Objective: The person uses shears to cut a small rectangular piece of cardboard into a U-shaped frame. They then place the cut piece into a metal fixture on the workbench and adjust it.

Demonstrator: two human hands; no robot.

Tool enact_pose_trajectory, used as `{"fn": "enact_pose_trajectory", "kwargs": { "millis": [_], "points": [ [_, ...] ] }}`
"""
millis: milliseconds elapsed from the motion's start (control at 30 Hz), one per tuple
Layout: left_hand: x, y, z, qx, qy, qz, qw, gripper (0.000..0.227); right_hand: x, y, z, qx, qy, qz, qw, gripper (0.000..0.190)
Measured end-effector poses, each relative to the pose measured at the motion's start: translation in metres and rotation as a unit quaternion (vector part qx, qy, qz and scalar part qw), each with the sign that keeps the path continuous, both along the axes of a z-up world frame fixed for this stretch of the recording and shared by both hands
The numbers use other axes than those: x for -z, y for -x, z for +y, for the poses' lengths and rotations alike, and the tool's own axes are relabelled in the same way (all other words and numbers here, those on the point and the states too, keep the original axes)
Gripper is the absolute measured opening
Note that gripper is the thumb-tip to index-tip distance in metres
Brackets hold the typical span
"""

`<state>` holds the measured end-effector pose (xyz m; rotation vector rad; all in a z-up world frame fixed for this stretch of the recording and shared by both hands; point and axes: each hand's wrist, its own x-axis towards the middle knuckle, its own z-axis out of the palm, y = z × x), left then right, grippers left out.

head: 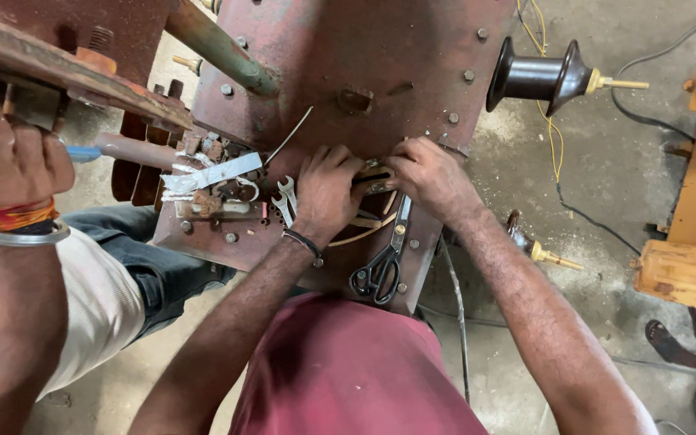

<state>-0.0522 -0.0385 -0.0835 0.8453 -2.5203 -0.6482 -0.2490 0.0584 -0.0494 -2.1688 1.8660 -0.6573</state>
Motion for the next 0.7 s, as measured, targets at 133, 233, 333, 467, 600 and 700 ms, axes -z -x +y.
{"fn": "enact_pose_trajectory", "kwargs": {
  "millis": [133,233,333,467,600,700],
  "points": [
    [0.001,-0.001,0.000,0.001,-0.015,0.022,1.000,0.032,-0.003,0.008,-0.006,-0.026,-0.026,0.014,0.999,0.034],
    [0.005,-0.004,0.002,0.012,-0.029,0.071,0.997,0.033,0.003,0.010,-0.005,-0.031,-0.015,0.032,0.999,0.031],
    [0.008,-0.006,0.003,0.009,-0.031,0.077,0.997,0.031,0.009,0.006,-0.003,-0.019,0.011,0.027,0.999,0.030],
    [0.012,-0.007,0.002,0.014,-0.036,0.070,0.997,0.028,0.015,0.002,-0.005,0.001,0.005,0.027,1.000,0.030],
    [0.013,-0.004,-0.002,0.025,-0.041,0.042,0.998,0.024,0.016,0.007,-0.005,0.021,-0.016,0.019,0.999,0.031],
    [0.010,-0.006,0.000,0.014,-0.044,0.037,0.998,0.023,0.015,0.008,-0.010,0.037,-0.030,-0.023,0.999,0.030]
  ]
}}
